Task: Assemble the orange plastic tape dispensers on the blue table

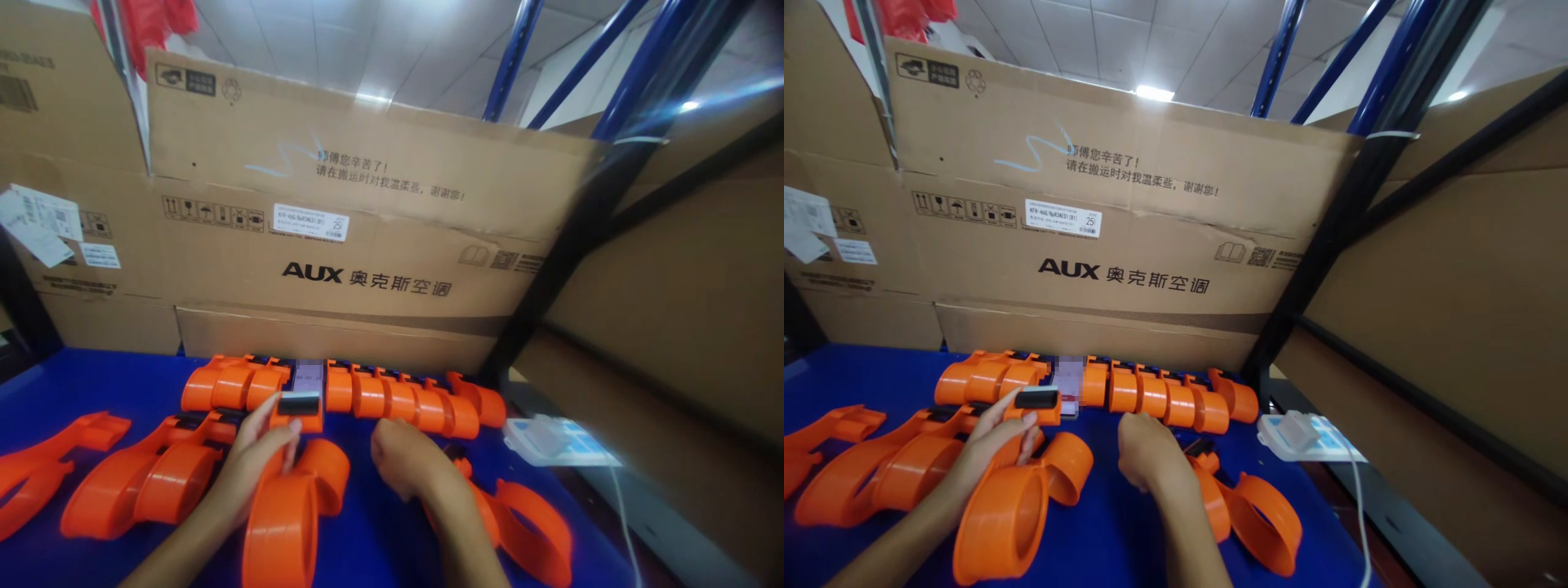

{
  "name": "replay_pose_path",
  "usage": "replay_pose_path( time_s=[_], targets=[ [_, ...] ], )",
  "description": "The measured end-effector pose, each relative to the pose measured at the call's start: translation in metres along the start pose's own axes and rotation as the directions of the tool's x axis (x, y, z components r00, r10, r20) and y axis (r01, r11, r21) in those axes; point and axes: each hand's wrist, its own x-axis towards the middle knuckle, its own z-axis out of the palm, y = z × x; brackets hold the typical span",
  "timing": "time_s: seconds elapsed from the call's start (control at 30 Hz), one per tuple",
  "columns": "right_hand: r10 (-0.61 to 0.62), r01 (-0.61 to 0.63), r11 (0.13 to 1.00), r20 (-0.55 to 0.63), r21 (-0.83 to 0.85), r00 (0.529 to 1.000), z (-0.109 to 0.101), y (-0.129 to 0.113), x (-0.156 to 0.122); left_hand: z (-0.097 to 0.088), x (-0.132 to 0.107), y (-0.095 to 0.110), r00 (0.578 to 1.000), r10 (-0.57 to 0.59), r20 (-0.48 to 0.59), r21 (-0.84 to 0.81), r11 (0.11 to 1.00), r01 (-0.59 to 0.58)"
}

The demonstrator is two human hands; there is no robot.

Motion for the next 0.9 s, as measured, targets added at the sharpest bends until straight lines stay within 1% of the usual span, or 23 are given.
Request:
replay_pose_path(
  time_s=[0.07, 0.17, 0.27, 0.37, 0.6, 0.73, 0.9],
  targets=[
    [-0.081, 0.081, 0.997, 0.023, 0.021, 0.996, 0.003, -0.004, 0.002, 0.0, 0.0, 0.0, 1.0, 0.0, -0.011, 0.002, 1.0, 0.0],
    [-0.187, 0.186, 0.981, 0.016, 0.059, 0.982, 0.006, -0.009, 0.005, 0.001, 0.0, 0.0, 0.999, -0.009, -0.038, 0.002, 1.0, 0.009],
    [-0.22, 0.219, 0.972, 0.004, 0.085, 0.976, 0.009, -0.01, 0.008, 0.001, 0.001, 0.001, 0.999, -0.01, -0.035, -0.008, 1.0, 0.01],
    [-0.195, 0.194, 0.978, 0.005, 0.082, 0.981, 0.012, -0.007, 0.01, 0.001, 0.0, 0.003, 1.0, 0.008, -0.008, 0.002, 1.0, -0.008],
    [-0.079, 0.078, 0.997, 0.042, 0.011, 0.996, 0.017, -0.002, 0.009, 0.0, 0.001, 0.002, 1.0, 0.009, 0.009, 0.016, 1.0, -0.009],
    [-0.071, 0.071, 0.997, 0.062, 0.008, 0.996, 0.02, -0.005, 0.009, -0.005, 0.006, -0.005, 1.0, 0.01, 0.011, 0.025, 1.0, -0.011],
    [-0.065, 0.064, 0.997, 0.047, 0.036, 0.997, 0.023, -0.008, 0.011, -0.008, 0.01, -0.007, 1.0, -0.002, 0.011, 0.026, 1.0, 0.001]
  ],
)
